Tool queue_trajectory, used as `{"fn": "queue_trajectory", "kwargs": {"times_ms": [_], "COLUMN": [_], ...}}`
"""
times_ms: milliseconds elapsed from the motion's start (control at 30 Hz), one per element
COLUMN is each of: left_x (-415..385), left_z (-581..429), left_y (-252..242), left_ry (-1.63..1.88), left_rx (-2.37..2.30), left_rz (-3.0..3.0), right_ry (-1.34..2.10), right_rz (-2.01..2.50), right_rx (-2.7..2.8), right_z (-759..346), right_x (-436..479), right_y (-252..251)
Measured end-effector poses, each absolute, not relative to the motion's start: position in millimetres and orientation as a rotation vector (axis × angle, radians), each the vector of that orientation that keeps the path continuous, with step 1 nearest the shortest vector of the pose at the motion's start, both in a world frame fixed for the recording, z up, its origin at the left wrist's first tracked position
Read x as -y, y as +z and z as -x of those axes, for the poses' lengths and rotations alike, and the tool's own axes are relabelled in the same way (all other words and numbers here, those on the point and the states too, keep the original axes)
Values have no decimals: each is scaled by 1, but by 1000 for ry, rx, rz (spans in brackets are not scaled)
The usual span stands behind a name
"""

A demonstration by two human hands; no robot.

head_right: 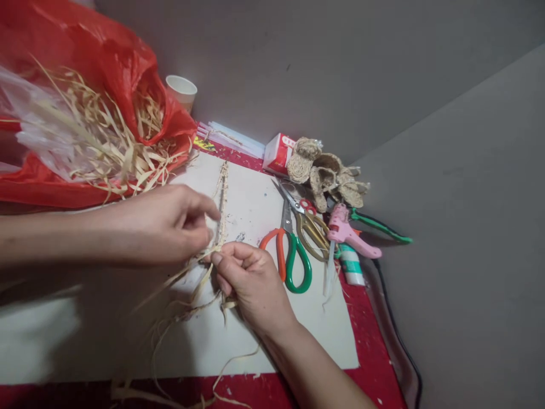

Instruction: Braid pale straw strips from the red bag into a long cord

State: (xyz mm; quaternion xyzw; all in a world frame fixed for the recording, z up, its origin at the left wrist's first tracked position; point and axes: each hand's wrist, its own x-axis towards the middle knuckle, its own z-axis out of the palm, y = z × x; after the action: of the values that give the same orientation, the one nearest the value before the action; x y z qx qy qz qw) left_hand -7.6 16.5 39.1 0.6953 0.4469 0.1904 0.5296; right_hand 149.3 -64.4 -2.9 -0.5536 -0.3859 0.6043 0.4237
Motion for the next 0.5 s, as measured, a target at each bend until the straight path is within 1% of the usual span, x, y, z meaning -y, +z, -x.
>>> {"fn": "queue_trajectory", "kwargs": {"times_ms": [100,300,500], "left_x": [-18,0,-4], "left_z": [5,0,0], "left_y": [33,15,2], "left_ry": [429,345,161], "left_rx": [-963,-960,-909], "left_rz": [-1803,-1567,-1447], "right_ry": [1522,1543,1606], "right_rz": [1386,1384,1381], "right_rx": [976,1025,1102], "right_z": [-150,-155,-158], "right_x": [62,61,60], "right_y": [-3,-6,-6]}}
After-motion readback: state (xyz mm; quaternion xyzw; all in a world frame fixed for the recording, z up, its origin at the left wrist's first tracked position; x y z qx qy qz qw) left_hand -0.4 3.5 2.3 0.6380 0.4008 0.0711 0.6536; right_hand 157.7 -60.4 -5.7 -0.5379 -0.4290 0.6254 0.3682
